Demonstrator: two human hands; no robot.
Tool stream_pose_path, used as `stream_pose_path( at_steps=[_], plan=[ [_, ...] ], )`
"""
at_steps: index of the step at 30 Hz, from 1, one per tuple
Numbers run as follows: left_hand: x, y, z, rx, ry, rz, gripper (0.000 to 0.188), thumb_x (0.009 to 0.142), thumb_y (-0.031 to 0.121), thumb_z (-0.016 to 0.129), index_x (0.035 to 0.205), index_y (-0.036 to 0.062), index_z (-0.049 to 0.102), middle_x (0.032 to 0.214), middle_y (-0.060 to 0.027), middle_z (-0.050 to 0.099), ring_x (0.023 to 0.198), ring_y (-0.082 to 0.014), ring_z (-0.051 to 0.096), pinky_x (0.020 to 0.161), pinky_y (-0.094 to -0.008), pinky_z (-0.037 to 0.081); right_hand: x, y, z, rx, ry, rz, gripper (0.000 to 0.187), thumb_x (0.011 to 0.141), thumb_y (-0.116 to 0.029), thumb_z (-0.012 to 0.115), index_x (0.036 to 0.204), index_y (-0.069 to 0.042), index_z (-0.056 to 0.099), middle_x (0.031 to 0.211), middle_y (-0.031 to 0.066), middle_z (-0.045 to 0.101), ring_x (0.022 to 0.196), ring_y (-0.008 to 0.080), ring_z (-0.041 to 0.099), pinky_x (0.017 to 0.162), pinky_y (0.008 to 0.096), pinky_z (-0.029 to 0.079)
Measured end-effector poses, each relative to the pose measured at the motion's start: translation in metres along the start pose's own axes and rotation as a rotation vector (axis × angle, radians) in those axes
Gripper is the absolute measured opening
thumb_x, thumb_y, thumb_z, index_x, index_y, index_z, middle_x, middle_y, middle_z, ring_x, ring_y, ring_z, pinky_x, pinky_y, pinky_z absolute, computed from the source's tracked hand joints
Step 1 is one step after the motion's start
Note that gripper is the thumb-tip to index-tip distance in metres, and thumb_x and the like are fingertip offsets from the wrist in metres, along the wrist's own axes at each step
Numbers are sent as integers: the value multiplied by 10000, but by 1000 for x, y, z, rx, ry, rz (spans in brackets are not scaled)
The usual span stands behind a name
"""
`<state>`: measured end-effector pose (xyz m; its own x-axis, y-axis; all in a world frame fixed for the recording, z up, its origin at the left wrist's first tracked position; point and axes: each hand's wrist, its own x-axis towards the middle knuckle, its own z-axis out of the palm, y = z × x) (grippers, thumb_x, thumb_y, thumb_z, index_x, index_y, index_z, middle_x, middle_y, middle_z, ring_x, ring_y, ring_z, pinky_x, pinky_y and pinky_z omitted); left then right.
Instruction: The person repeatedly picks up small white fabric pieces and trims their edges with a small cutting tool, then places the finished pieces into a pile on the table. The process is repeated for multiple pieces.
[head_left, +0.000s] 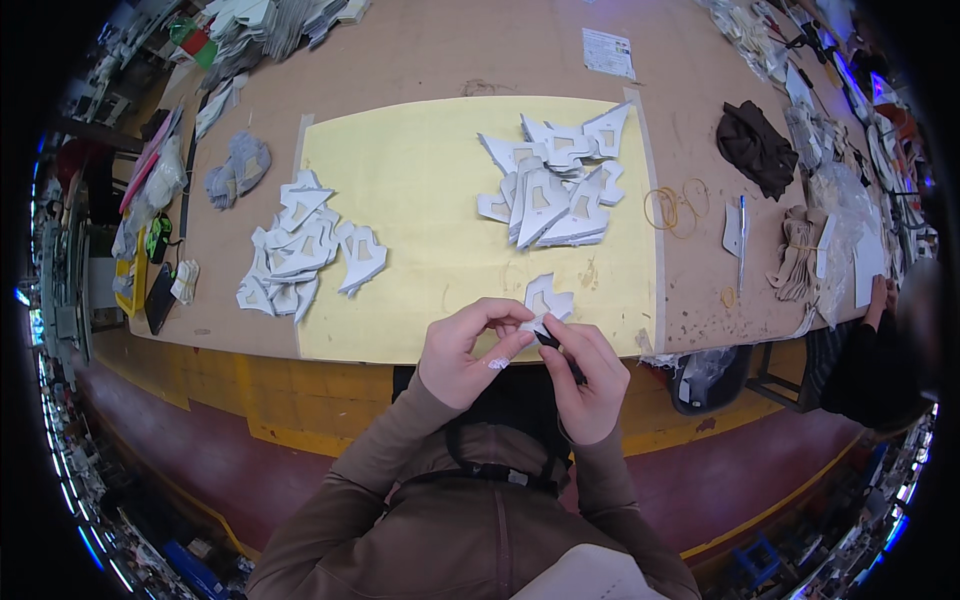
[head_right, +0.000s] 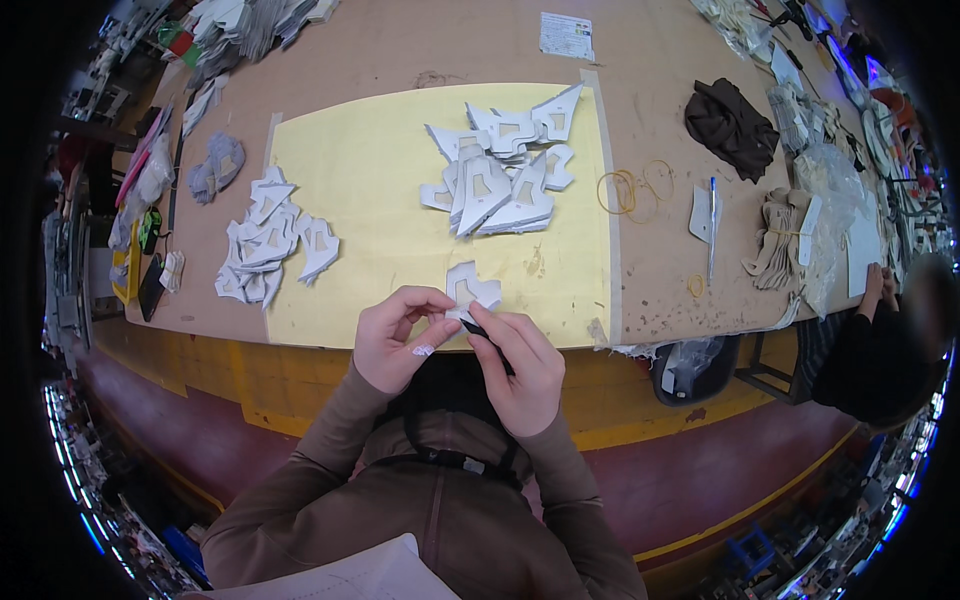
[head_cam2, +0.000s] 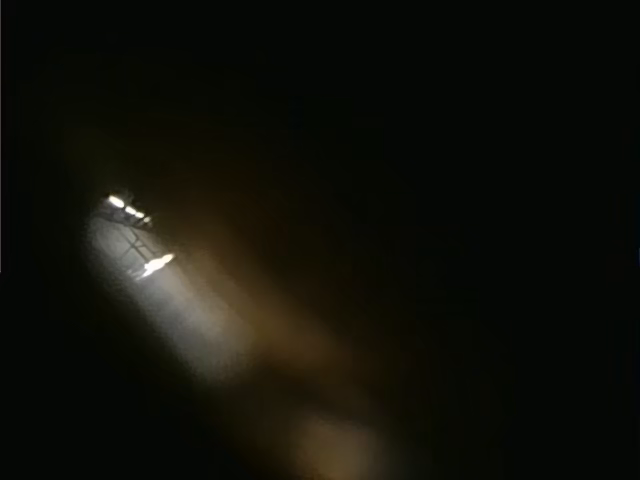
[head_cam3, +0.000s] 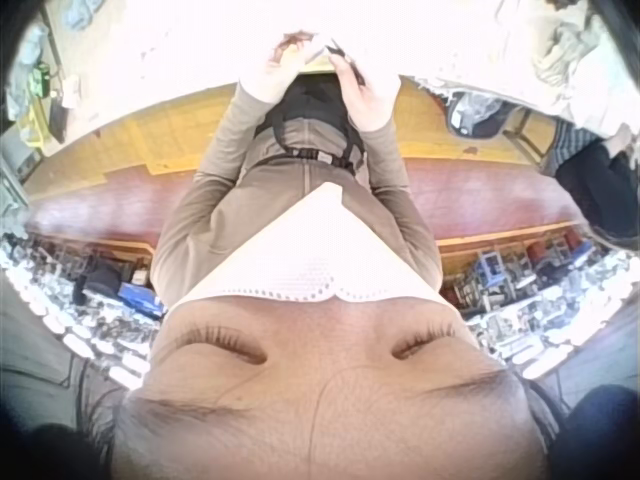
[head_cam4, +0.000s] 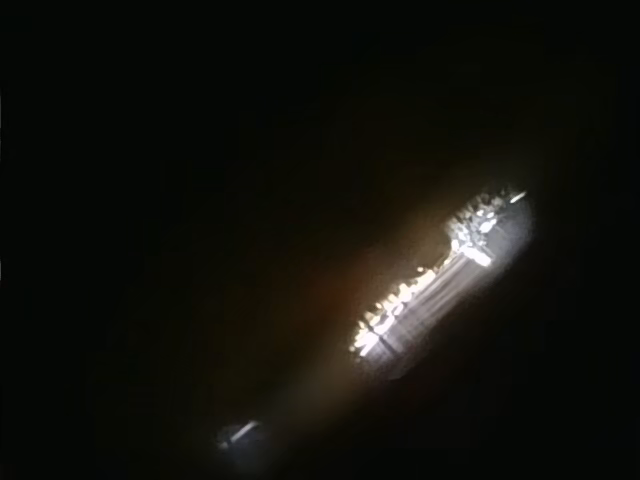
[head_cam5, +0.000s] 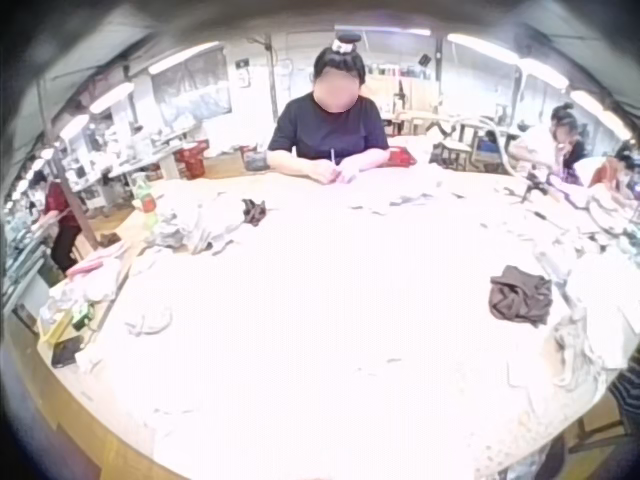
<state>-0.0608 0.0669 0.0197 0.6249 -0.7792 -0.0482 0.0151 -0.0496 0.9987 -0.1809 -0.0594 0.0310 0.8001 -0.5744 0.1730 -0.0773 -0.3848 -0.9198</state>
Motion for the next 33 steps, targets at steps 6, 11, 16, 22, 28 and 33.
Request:
stream_pose_path(
  at_steps=[6, 11, 16, 22, 28, 33],
  plan=[
    [-1, 3, 2, -22, 26, -41, 273, 882, -50, 692, 1139, -75, 602, 1017, -82, 636, 921, -113, 591, 844, -256, 495, -1, -2, 0, 42, 1, 51, 338, 818, 80, 676, 1151, 23, 682, 892, 99, 650, 694, 126, 548, 632, 235, 438],
    [-3, 4, 1, 0, 26, -49, 261, 879, -59, 689, 1127, -76, 609, 1003, -84, 641, 914, -114, 595, 832, -256, 498, -3, -3, 0, 69, -7, 90, 336, 827, 75, 669, 1159, 24, 672, 891, 102, 654, 707, 132, 562, 653, 244, 445],
    [-5, 3, 2, 10, 46, 3, 250, 873, -61, 692, 1110, -76, 616, 999, -86, 648, 906, -118, 596, 829, -258, 497, -5, -2, 2, 86, -2, 93, 336, 840, 56, 670, 1175, 20, 664, 889, 105, 654, 731, 141, 581, 683, 251, 456],
    [-4, 10, 4, 94, 65, 42, 247, 861, -59, 705, 1093, -80, 623, 956, -88, 662, 874, -126, 612, 798, -257, 505, -7, 6, 9, -76, 98, -193, 346, 817, 76, 703, 1148, -24, 702, 917, 107, 633, 726, 179, 620, 617, 259, 483],
    [-3, 13, 4, 183, 80, 111, 230, 856, -63, 706, 1074, -77, 635, 935, -92, 667, 846, -125, 621, 778, -257, 511, -8, 7, 11, -61, 125, -185, 340, 815, 84, 702, 1135, -30, 712, 901, 103, 623, 723, 185, 613, 620, 260, 491],
    [-2, 13, 7, 143, 110, 66, 233, 859, -65, 699, 1083, -77, 634, 959, -89, 663, 860, -121, 615, 792, -257, 508, -11, 5, 11, 221, 92, 36, 276, 852, 97, 664, 1107, 1, 705, 899, 89, 621, 729, 133, 586, 638, 229, 468]
  ],
)
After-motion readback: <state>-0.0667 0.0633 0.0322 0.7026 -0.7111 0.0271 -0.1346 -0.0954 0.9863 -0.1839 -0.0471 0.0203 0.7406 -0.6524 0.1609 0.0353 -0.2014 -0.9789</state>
